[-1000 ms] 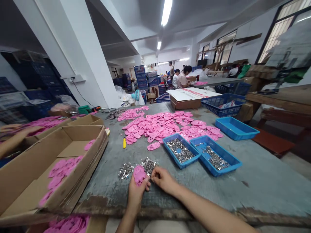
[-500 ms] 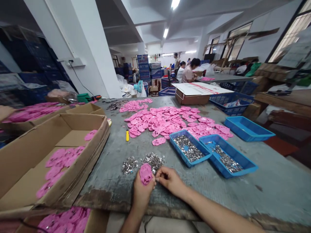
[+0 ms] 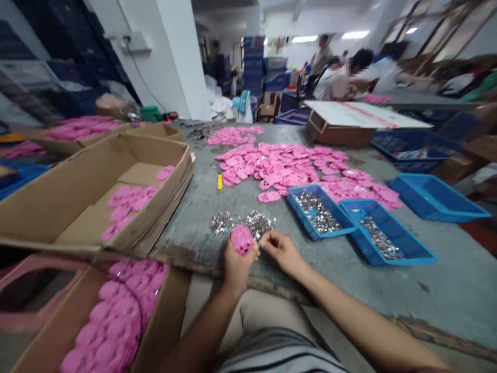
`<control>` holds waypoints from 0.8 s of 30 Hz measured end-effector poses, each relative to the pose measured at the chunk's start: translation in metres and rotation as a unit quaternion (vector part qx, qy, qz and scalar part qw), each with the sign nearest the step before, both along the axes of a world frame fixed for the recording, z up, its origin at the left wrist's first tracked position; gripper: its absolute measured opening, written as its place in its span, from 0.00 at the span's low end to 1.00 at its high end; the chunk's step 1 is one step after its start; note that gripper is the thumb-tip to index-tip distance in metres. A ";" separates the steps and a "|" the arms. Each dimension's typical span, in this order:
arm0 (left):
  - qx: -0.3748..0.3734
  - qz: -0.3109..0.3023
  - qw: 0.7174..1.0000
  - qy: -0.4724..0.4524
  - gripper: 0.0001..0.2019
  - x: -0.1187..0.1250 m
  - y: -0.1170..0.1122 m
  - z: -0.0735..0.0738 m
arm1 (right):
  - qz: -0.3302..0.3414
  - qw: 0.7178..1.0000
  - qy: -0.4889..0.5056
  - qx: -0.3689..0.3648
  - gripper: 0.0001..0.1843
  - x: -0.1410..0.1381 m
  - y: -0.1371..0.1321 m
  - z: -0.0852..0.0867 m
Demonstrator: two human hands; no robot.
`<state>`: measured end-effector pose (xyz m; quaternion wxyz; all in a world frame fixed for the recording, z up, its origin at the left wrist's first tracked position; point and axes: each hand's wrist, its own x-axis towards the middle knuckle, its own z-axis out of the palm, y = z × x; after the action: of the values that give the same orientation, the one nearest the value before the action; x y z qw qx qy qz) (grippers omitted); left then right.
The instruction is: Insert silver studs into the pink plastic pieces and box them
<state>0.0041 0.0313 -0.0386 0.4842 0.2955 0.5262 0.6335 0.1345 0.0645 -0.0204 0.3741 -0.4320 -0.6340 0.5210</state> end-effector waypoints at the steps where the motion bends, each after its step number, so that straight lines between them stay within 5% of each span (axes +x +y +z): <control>1: 0.022 -0.009 0.999 -0.035 0.16 0.001 -0.002 0.010 | -0.008 1.000 0.006 0.012 0.18 -0.001 -0.001 0.006; 4: 0.072 -0.049 0.984 -0.155 0.22 -0.001 -0.007 0.033 | -0.027 0.998 0.031 0.046 0.17 -0.004 -0.002 0.022; 8: 0.095 -0.069 0.972 -0.202 0.27 -0.009 -0.017 0.046 | -0.043 0.994 0.070 0.069 0.14 -0.010 -0.010 0.034; 16: 0.162 -0.114 0.964 -0.176 0.40 -0.019 -0.030 0.043 | -0.031 0.995 0.082 0.055 0.11 -0.022 -0.026 0.040; 24: 0.166 -0.114 0.966 -0.165 0.33 -0.016 -0.036 0.038 | -0.033 0.994 0.096 0.047 0.10 -0.027 -0.031 0.046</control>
<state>-0.0114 -0.0046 -0.0005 0.5777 0.3208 0.2894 0.6926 0.1077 0.0333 0.0257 0.4703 -0.3827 -0.6043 0.5169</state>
